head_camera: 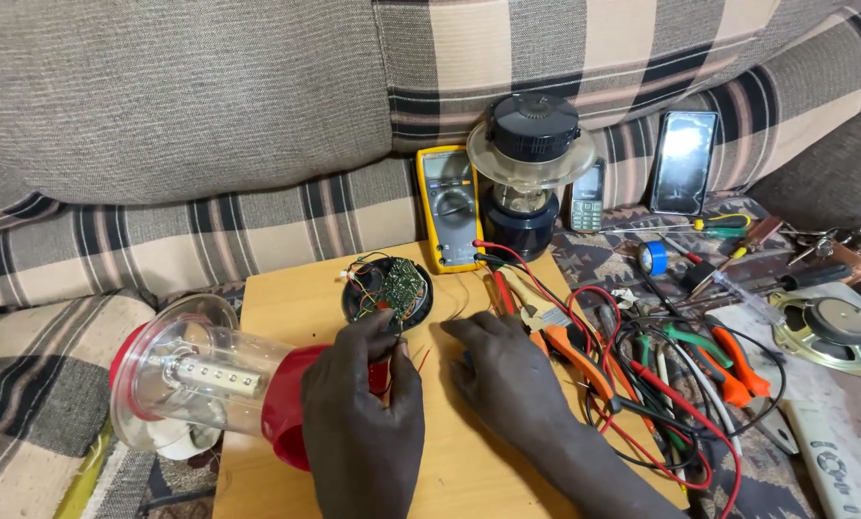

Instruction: A person is repairing or assembling a portable LED lamp by connecting a battery to a circuit board and fitting the components into the housing.

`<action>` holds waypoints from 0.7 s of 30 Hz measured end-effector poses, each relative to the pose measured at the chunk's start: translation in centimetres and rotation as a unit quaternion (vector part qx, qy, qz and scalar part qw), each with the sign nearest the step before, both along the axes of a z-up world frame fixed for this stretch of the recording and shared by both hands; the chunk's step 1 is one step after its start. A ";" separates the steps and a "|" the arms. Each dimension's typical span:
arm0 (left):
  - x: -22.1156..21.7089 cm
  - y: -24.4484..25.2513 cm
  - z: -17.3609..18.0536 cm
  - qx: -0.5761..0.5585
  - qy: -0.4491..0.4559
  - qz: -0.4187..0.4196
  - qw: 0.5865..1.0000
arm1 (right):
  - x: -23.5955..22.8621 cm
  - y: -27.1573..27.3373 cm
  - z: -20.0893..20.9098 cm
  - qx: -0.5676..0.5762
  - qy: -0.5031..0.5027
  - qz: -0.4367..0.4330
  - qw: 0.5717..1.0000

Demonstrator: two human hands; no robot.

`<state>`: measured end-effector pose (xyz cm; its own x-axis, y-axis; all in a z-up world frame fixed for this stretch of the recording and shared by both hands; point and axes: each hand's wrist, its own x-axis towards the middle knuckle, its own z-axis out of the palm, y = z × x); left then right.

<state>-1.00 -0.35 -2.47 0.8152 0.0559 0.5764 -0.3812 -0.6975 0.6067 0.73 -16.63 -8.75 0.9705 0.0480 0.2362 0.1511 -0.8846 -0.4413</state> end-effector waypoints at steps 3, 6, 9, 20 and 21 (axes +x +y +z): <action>0.1 0.0 -0.1 0.011 -0.003 -0.003 1.000 | -0.2 0.1 0.6 0.051 0.037 -0.018 0.998; 0.2 0.0 -0.2 0.017 0.000 0.000 1.000 | -0.3 0.2 1.8 0.077 0.006 -0.022 0.997; 0.3 0.1 -0.7 0.015 -0.001 0.000 1.000 | -0.5 0.5 4.4 0.178 0.062 -0.074 0.979; 0.7 0.5 -1.3 0.024 -0.028 -0.026 0.999 | -2.1 1.2 10.1 0.465 0.137 -0.165 0.859; 0.7 0.5 -1.2 0.030 -0.044 -0.035 0.998 | -2.1 1.3 9.9 0.474 0.125 -0.135 0.861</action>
